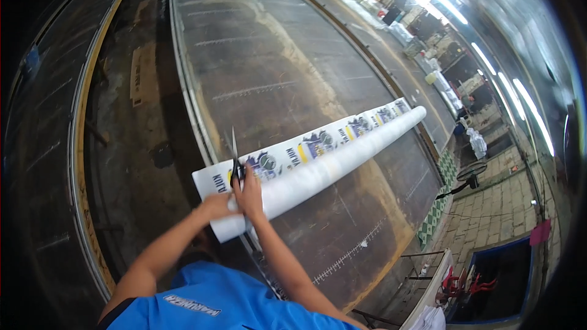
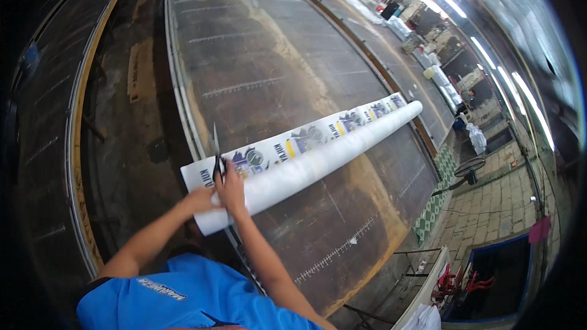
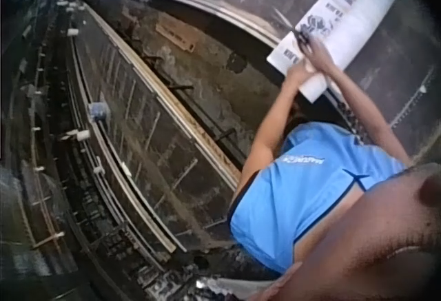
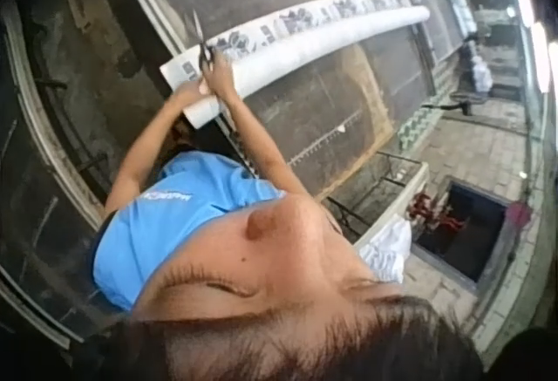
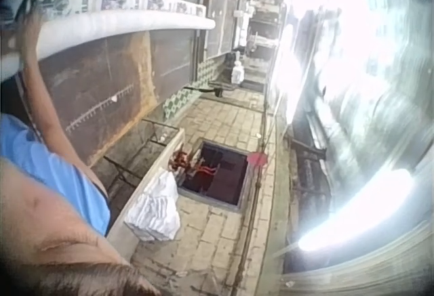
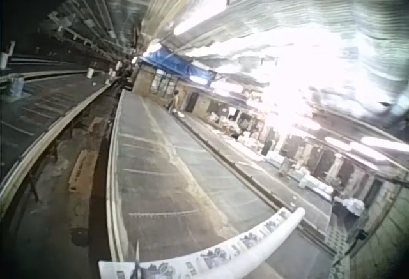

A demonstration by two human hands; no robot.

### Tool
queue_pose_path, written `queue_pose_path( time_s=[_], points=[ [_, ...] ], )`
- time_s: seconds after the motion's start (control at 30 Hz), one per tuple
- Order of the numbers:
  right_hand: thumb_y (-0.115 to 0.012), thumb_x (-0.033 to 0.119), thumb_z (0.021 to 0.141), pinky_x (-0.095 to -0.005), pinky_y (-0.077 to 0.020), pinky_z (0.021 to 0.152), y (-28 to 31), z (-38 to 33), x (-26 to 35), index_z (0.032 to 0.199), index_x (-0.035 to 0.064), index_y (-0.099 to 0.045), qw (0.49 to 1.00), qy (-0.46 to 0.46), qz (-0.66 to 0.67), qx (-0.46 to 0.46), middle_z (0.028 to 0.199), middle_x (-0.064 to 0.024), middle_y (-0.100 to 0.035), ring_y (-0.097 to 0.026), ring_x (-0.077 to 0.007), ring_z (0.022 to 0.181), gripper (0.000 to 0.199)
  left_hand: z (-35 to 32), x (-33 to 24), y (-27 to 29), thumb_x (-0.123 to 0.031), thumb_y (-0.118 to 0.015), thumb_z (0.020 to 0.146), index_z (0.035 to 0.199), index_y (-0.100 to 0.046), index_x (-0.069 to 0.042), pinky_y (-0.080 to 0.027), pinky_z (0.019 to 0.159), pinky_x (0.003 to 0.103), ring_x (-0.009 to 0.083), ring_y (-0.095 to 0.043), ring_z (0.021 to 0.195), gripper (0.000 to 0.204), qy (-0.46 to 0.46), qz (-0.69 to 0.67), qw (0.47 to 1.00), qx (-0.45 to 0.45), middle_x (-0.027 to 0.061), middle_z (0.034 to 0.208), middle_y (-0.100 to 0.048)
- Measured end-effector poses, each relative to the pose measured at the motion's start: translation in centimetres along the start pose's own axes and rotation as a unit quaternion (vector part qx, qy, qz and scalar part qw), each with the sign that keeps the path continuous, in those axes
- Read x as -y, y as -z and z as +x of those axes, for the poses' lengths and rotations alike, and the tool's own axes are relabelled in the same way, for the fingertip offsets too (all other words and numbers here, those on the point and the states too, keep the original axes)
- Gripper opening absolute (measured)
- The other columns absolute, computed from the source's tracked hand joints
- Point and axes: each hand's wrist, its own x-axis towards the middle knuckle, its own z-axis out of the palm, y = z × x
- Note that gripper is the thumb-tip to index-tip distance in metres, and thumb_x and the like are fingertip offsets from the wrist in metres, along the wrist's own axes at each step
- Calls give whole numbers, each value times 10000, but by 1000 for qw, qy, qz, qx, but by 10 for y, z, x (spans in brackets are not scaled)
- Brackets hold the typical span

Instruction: Cutting out individual posters from a large printed roll using scissors on a long processing table.

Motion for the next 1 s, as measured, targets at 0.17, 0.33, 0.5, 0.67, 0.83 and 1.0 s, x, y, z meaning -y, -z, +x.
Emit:
queue_pose_path(
  time_s=[0.17,0.33,0.5,0.67,0.83,1.0],
  points=[
    [-589,117,923,-442,-495,695,-51,117,-7,1347,60,-414,995,-41,57,69,884,-232,-663,-660,-385,786,462,48,29,69,-562,-634,833,1051,-675,-8,-456,947,486,361,-656,995,597,3,-34,997,-71,206,1040,-694],
    [-544,36,934,-394,-475,931,-48,82,-19,1405,32,-368,985,-59,162,8,1140,-207,-600,-603,-308,1086,503,-26,4,62,-546,-653,824,1502,-346,-97,-196,1140,601,384,-234,1447,869,-68,161,970,-168,178,1578,-251],
    [-478,-7,956,-353,-474,958,-91,87,-46,1436,-8,-299,959,44,237,-148,1162,-185,-544,-543,-290,1165,512,21,50,98,-581,-667,786,1507,-350,-110,-239,1142,537,337,-353,1393,918,-85,191,949,-237,153,1536,-356],
    [-491,12,950,-328,-497,820,-147,235,15,1466,13,-283,994,31,77,-64,1095,-184,-591,-609,-254,906,556,106,153,165,-808,-593,709,1274,-609,-49,-365,1005,578,341,-582,1159,947,-2,-101,987,-126,199,1247,-622],
    [-496,98,980,-436,-451,955,-202,357,-11,1489,41,-282,998,-29,41,25,1282,-281,-571,-592,-401,1151,555,176,200,244,-616,-447,932,1155,-648,0,-442,901,492,361,-661,982,685,0,-32,999,-10,209,1035,-695],
    [-442,62,1000,-345,-460,932,-224,312,-5,1502,28,-245,993,46,109,-20,1254,-193,-562,-603,-230,1046,540,137,195,208,-374,-639,827,1478,-365,-29,-188,1167,562,367,-274,1435,786,-31,189,934,-301,198,1508,-366]
  ],
)
